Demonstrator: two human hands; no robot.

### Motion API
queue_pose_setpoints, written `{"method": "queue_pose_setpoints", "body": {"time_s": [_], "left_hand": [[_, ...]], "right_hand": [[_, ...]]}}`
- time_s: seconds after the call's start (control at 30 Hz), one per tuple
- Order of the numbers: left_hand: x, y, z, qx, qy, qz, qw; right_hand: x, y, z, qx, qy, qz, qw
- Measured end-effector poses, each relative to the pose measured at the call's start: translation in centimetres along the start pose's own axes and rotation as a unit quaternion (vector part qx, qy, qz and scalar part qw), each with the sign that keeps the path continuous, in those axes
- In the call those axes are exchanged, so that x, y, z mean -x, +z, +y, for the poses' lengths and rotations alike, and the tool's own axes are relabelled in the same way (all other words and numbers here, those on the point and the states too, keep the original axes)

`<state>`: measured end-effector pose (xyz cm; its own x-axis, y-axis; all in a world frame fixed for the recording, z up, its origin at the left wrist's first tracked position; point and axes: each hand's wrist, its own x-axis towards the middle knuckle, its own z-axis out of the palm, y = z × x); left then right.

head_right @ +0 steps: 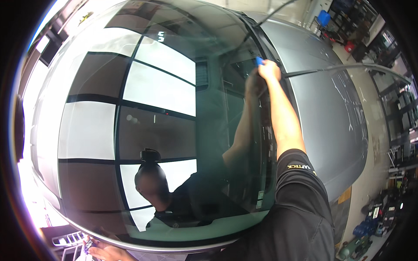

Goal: The person applies a liquid from a small bottle onto a blue applicator and rubs it onto the car's windshield in circular motions. They repeatedly reload the applicator and continue spreading the liquid across the glass surface.

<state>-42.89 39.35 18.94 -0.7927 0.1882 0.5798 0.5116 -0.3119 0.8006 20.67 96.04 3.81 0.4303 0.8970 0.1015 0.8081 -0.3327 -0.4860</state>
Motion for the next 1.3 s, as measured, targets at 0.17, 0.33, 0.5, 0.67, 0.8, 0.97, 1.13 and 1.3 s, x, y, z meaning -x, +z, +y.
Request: {"method": "queue_pose_setpoints", "body": {"time_s": [0.17, 0.33, 0.5, 0.67, 0.8, 0.97, 1.13, 1.3], "left_hand": [[-0.2, -1.7, -0.4, 0.087, -0.012, -0.053, 0.995], [-0.5, -5.8, 0.6, 0.083, 0.002, -0.016, 0.996], [0.9, 0.2, 3.2, 0.089, 0.046, -0.023, 0.995], [1.2, 0.1, 1.5, -0.059, 0.025, 0.045, 0.997], [0.9, -2.5, 1.4, -0.136, 0.046, 0.073, 0.987], [1.4, -1.7, 1.2, 0.025, 0.02, 0.04, 0.999], [0.9, 0.0, 1.7, -0.057, 0.016, 0.091, 0.994], [1.2, -1.3, 2.0, -0.041, 0.029, 0.083, 0.995]], "right_hand": [[0.6, -0.9, -16.3, 0.034, 0.121, -0.011, 0.992], [13.9, -1.2, -34.3, -0.081, -0.364, 0.037, 0.927], [9.4, -3.4, -26.4, 0.011, -0.169, -0.004, 0.986], [7.0, -4.6, -34.4, 0.002, -0.03, -0.057, 0.998], [23.0, -3.4, -43.0, -0.078, -0.464, 0.069, 0.879], [17.0, -5.1, -35.3, -0.044, -0.336, 0.024, 0.941], [12.6, -3.1, -45.1, -0.032, -0.22, 0.056, 0.973], [26.9, -3.6, -48.6, -0.173, -0.573, 0.067, 0.798]]}}
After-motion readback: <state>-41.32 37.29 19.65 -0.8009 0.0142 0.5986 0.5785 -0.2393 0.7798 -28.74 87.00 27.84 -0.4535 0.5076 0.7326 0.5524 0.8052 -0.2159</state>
